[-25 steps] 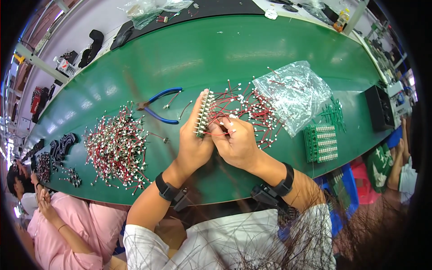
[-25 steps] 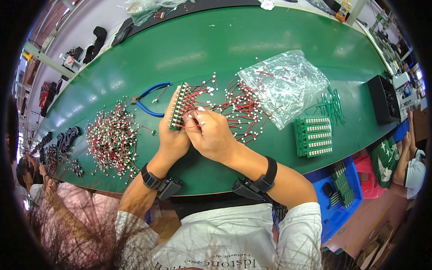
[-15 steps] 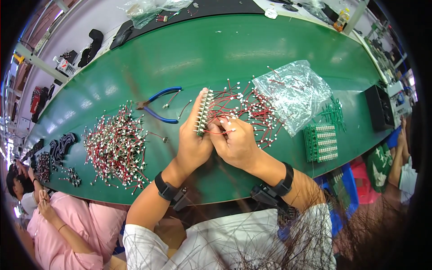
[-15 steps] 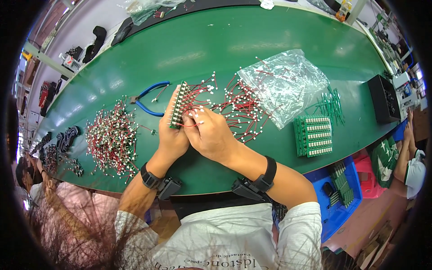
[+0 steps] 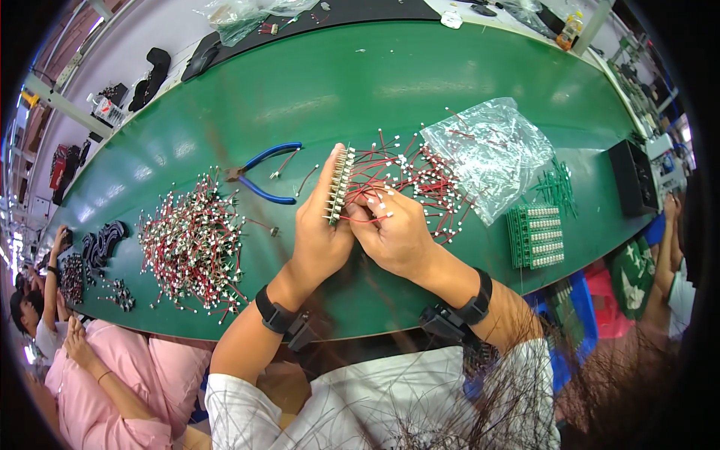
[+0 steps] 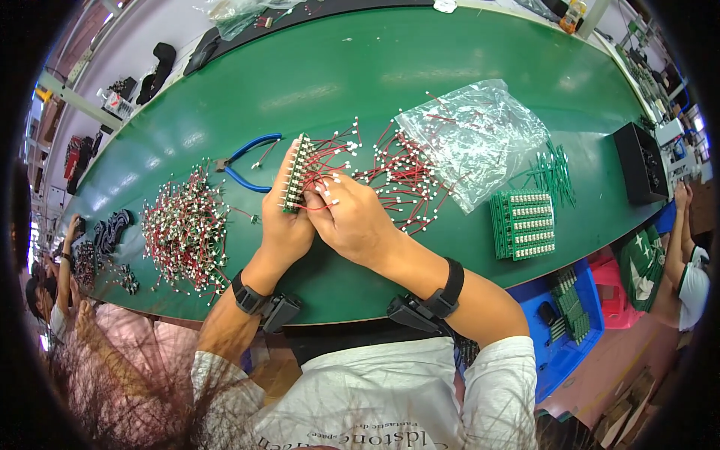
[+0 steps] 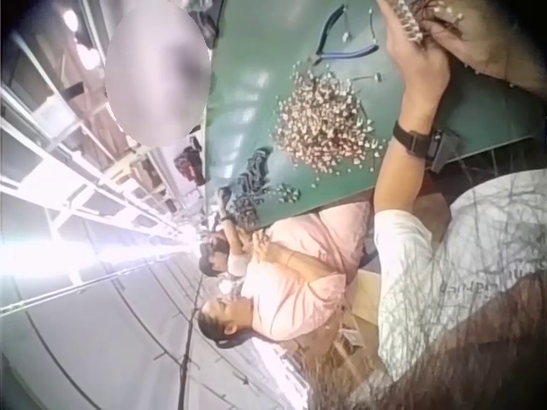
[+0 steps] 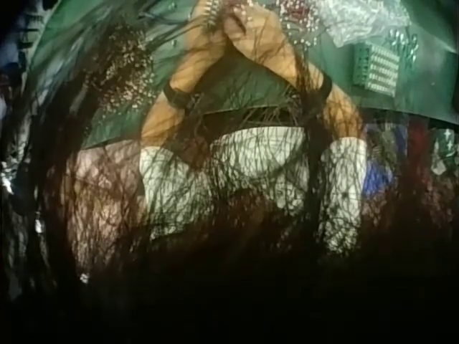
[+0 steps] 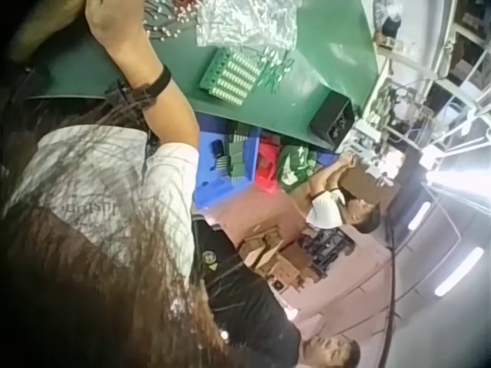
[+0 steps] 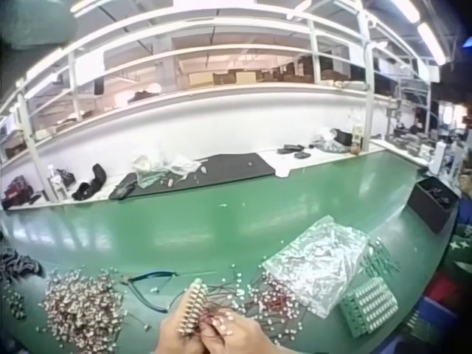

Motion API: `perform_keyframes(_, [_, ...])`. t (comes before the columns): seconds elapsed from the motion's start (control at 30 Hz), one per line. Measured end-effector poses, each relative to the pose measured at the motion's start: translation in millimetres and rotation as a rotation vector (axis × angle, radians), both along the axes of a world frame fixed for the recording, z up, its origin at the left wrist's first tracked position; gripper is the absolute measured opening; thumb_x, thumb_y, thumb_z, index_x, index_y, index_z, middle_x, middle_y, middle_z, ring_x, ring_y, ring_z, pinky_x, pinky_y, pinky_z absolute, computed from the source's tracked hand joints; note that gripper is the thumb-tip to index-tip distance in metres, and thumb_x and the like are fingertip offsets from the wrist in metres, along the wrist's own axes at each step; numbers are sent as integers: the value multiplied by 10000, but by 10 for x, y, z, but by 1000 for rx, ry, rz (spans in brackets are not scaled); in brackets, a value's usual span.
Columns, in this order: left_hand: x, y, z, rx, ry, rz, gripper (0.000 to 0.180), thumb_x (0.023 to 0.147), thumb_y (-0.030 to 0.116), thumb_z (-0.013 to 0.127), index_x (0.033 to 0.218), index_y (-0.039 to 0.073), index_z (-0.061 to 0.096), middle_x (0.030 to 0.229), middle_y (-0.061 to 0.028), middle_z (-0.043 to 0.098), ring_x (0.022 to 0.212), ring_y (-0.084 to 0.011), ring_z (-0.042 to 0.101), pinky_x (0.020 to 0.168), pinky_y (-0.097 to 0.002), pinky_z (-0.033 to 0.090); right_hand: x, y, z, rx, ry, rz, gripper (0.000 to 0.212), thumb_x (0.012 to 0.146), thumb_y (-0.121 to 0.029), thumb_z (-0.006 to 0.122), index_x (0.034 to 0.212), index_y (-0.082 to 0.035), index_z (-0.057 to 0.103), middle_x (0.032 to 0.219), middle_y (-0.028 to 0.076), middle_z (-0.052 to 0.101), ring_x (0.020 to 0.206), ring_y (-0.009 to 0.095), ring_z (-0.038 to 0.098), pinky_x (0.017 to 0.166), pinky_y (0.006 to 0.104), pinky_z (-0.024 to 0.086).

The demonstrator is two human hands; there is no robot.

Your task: The person picks up a circuit board and inserts the ends of red wires into it by hand. The person continues to pick up more wires from the table and insert them into the board.

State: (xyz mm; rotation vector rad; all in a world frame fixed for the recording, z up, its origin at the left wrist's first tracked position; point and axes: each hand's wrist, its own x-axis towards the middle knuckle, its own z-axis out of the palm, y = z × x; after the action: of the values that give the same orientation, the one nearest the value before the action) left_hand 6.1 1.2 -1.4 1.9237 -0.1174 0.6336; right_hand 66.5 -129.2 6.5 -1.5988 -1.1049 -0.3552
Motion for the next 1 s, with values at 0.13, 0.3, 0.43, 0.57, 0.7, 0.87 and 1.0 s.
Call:
perform_keyframes(0.13, [23,20,-71,31,-16,7,724,790,-135,547,1471,-39,320,1356,-262,529,1163,-322,609,934,-344,484,-17,-9,11,-48,-3,-30,59,810,20,661,845,16,613,769,142,631,653,321,630,561,387,502])
perform_keyframes(0.3, [17,9,-38,86,-16,15,739,780,-134,546,1475,-28,316,1354,-278,519,1190,-372,588,946,-358,483,9,-1,-13,-35,-1,-21,54,812,20,654,841,17,609,764,144,628,655,327,631,556,392,501])
perform_keyframes(0.43, [25,-20,-44,83,3,19,737,776,-135,538,1472,-21,326,1333,-278,534,1158,-360,609,930,-351,492,11,-12,-11,-60,34,-7,47,813,23,646,847,19,614,767,152,626,672,332,632,573,398,508])
perform_keyframes(0.57, [28,-17,-53,-45,56,17,679,801,-131,522,1453,-25,364,1259,-240,599,1115,-251,632,904,-320,498,58,15,-21,-31,9,-5,33,833,6,638,853,20,616,758,159,624,672,331,628,559,408,492])
perform_keyframes(0.7, [43,45,-142,-184,-4,117,577,871,-104,507,1432,-47,383,1190,-156,638,1060,-167,611,930,-288,471,97,-19,28,-145,191,19,124,889,-63,611,970,30,601,728,160,610,613,283,593,521,373,437])
perform_keyframes(0.87, [83,193,-105,-352,-8,260,260,914,-10,572,1174,-19,582,970,-14,646,834,-69,573,729,-231,464,220,-175,127,-290,653,86,257,916,-126,515,1117,17,585,747,112,600,674,150,556,614,323,430])
perform_keyframes(1.0, [113,228,-93,-338,29,332,208,910,1,583,1116,-3,611,886,18,624,744,-48,531,646,-222,424,415,-276,64,-309,355,99,226,899,-124,514,1015,18,646,828,115,613,733,204,580,675,325,447])
